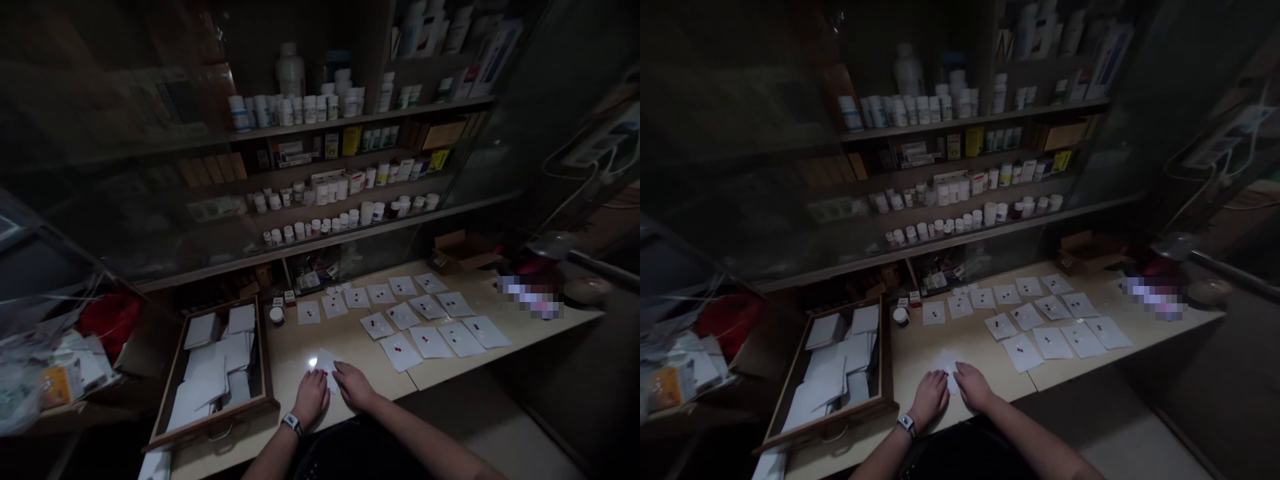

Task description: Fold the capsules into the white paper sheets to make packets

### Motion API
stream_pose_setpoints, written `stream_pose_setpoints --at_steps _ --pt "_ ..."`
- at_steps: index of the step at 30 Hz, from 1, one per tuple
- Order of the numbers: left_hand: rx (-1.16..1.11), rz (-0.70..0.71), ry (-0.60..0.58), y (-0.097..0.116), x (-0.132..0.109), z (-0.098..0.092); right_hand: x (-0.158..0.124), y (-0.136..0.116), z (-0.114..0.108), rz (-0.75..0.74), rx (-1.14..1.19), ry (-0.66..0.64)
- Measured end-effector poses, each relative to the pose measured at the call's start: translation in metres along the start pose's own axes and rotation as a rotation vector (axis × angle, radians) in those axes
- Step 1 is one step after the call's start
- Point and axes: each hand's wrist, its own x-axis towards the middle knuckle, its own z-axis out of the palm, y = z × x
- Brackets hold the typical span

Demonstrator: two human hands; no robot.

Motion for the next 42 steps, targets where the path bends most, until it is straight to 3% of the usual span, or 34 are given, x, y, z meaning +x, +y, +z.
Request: stream_pose_setpoints --at_steps 6,19,22,28,36,39,42 --pt "-0.059 0.083 -0.024 0.007 -0.001 -0.003 -0.003 0.004 0.001 -0.014 0.01 -0.007" --pt "-0.125 0.035 -0.189 0.005 0.014 -0.017 -0.004 0.005 0.006 -0.01 0.028 -0.008" --pt "-0.104 0.064 -0.145 0.001 0.01 -0.011 -0.004 0.005 0.006 -0.007 0.034 0.003" --pt "0.054 0.12 0.053 -0.01 -0.004 0.007 -0.002 0.005 0.004 -0.038 0.016 0.039" --pt "0.258 0.382 0.008 -0.006 0.019 0.011 0.004 0.004 0.002 -0.025 0.04 0.042" --pt "0.258 0.373 -0.021 -0.004 0.022 0.015 0.004 0.005 0.003 -0.012 0.042 0.043" --pt "0.193 0.275 0.003 -0.006 0.018 0.019 0.003 0.007 0.003 -0.023 0.057 0.041"
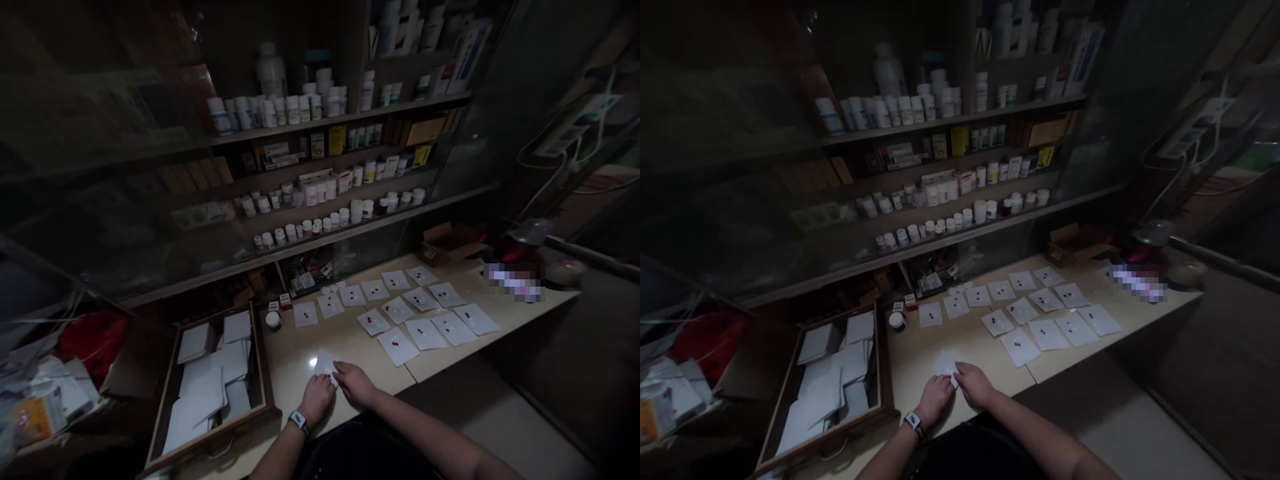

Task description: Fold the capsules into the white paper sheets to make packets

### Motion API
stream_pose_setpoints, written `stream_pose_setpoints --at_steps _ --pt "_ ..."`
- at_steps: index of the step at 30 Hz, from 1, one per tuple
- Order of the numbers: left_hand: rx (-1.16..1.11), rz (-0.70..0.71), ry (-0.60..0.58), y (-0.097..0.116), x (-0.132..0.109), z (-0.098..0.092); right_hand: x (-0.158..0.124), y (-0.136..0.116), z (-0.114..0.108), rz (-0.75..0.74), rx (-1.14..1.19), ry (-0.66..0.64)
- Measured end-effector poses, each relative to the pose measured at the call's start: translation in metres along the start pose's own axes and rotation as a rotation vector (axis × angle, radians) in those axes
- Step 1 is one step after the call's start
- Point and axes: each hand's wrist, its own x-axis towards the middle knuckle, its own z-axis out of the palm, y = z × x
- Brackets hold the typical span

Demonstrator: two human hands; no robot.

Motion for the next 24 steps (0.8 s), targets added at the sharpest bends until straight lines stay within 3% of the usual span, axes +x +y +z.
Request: stream_pose_setpoints --at_steps 7,15,24 --pt "-0.272 -0.366 0.193 0.001 -0.008 -0.005 0.002 0.0 -0.001 0.06 0.027 -0.025" --pt "-0.527 -0.677 0.187 0.002 0.01 -0.02 0.016 -0.005 -0.009 0.2 0.044 0.012" --pt "-0.546 -0.792 0.157 -0.001 0.02 -0.024 0.038 -0.001 -0.016 0.296 0.02 -0.013"
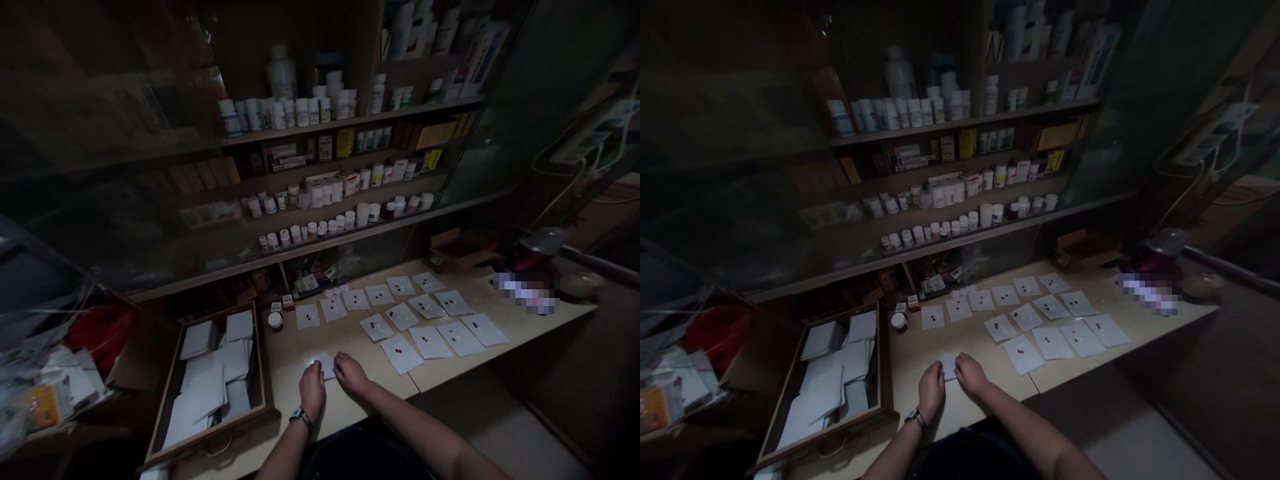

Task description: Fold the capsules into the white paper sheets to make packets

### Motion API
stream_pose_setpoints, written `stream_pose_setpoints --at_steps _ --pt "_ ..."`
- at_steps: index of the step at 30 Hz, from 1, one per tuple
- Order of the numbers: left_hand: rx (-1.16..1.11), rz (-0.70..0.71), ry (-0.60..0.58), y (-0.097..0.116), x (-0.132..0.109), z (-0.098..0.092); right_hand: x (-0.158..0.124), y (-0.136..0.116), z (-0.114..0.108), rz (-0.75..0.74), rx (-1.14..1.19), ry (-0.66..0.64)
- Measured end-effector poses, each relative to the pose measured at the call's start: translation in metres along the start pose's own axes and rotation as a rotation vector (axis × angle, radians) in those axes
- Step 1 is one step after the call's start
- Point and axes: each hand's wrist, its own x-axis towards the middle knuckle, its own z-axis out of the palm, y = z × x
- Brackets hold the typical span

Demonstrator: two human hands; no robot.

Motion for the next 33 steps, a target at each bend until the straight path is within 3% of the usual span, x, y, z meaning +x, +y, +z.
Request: stream_pose_setpoints --at_steps 6,15,19,21,27,30,33 --pt "0.165 0.017 -0.045 0.004 0.001 -0.001 0.006 0.001 0.002 0.003 0.011 -0.03" --pt "0.315 0.07 0.004 0.005 0.007 0.004 0.006 -0.001 0.003 0.022 -0.022 -0.031" --pt "0.392 0.257 0.053 -0.002 -0.008 0.015 0.008 0.0 0.004 0.022 -0.02 -0.043" --pt "0.42 0.356 -0.002 -0.005 -0.019 0.022 0.009 0.0 0.004 0.022 -0.016 -0.045" --pt "0.457 0.309 -0.094 -0.008 -0.037 0.032 0.007 -0.004 0.0 0.038 -0.003 -0.038" --pt "0.473 0.302 -0.126 -0.005 -0.036 0.029 0.002 -0.005 -0.003 -0.048 -0.04 -0.036" --pt "0.469 0.283 -0.172 -0.002 -0.033 0.023 -0.007 0.0 -0.001 -0.245 -0.064 -0.029"
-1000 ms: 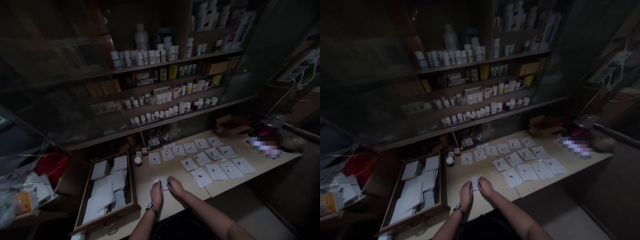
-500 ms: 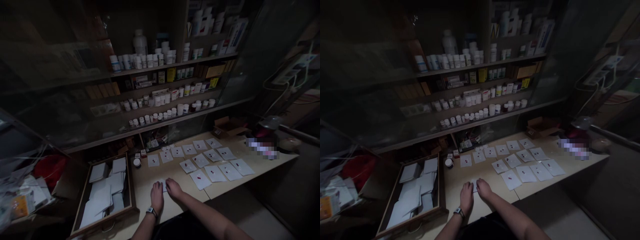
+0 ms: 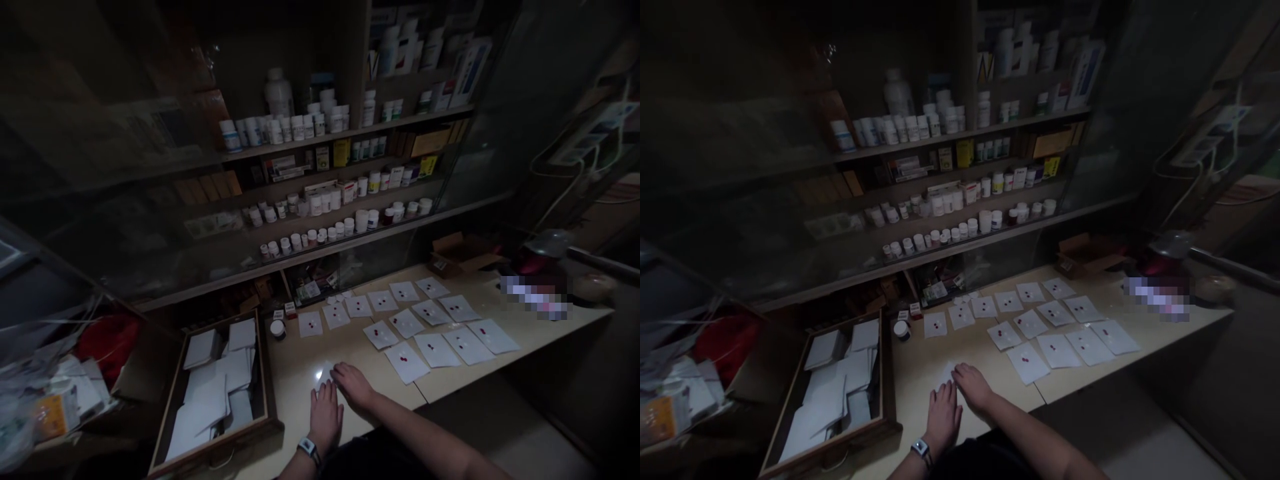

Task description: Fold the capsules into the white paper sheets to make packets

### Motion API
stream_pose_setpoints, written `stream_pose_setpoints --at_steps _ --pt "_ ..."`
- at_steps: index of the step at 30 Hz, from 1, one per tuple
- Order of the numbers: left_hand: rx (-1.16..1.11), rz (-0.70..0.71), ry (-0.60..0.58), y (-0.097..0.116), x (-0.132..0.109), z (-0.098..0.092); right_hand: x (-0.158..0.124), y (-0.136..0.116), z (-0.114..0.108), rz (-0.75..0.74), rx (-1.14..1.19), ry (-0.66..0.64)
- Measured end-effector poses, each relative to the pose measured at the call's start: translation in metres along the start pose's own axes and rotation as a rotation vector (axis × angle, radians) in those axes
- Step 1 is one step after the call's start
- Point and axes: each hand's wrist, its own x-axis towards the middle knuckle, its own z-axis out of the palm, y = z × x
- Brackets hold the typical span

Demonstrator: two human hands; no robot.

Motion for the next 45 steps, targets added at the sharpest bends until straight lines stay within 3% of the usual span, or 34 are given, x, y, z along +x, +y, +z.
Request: stream_pose_setpoints --at_steps 4,8,15,23,35,41,45 --pt "-0.025 0.044 -0.014 -0.006 0.002 -0.01 -0.013 0.009 0.005 -0.141 0.009 -0.023" --pt "-0.006 0.104 -0.003 -0.015 0.002 -0.017 -0.02 0.013 0.007 -0.118 -0.006 -0.01" --pt "-0.009 0.052 -0.038 -0.017 0.004 -0.021 -0.023 0.012 0.008 -0.1 0.004 0.057" --pt "0.114 0.356 0.05 -0.028 0.005 -0.02 -0.016 0.01 -0.005 -0.131 -0.029 -0.026" --pt "0.252 0.697 -0.023 -0.031 0.034 -0.034 -0.007 0.005 -0.016 -0.109 -0.062 -0.096" --pt "0.264 0.708 -0.05 -0.032 0.034 -0.029 -0.005 0.007 -0.015 -0.117 -0.073 -0.103" --pt "0.199 0.591 0.0 -0.031 0.034 -0.013 -0.01 0.012 -0.016 -0.156 -0.051 -0.107"
